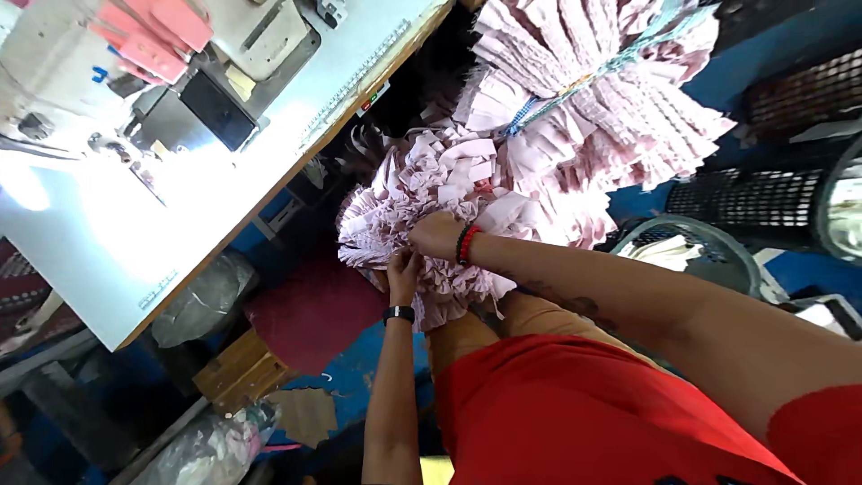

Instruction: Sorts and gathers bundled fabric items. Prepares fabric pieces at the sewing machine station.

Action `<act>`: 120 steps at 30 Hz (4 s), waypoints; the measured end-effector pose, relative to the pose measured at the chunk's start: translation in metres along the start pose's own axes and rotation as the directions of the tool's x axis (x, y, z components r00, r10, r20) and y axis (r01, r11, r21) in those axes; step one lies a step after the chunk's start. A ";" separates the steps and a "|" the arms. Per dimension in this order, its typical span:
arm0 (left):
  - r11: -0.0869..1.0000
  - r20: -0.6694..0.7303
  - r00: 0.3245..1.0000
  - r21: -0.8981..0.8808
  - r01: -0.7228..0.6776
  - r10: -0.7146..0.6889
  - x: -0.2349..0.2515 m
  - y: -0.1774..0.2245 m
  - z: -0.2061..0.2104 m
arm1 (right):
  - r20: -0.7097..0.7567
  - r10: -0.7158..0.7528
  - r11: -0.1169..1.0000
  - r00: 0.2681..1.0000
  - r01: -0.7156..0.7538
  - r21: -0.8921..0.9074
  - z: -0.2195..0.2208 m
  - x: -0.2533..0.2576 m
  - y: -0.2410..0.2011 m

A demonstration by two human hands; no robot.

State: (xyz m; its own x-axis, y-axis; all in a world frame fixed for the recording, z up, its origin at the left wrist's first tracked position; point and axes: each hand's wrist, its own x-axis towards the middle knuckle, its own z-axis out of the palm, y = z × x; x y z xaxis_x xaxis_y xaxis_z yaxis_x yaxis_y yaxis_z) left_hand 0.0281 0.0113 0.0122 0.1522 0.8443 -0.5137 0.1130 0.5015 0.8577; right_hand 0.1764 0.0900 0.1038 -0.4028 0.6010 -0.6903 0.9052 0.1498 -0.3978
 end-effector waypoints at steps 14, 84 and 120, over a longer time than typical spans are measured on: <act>0.886 -0.009 0.984 0.437 -0.155 0.176 0.000 -0.004 0.004 | 0.043 -0.066 0.995 0.997 0.069 -0.076 -0.002 0.016 0.022; 0.708 0.165 0.942 0.625 -0.329 0.292 0.020 -0.006 -0.001 | 0.072 -0.326 0.842 0.943 0.324 -0.432 0.006 0.015 0.026; 0.728 0.057 0.980 0.661 -0.181 0.192 0.017 -0.011 0.003 | 0.201 -0.305 0.755 0.931 0.365 -0.544 0.006 0.023 0.010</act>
State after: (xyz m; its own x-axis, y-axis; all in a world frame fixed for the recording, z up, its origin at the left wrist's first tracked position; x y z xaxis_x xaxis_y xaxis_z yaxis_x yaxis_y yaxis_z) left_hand 0.0328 0.0195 -0.0055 0.2267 0.9129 -0.3395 0.7038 0.0874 0.7050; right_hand 0.1752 0.1001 0.0802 -0.6787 0.3557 -0.6425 0.6101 0.7600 -0.2237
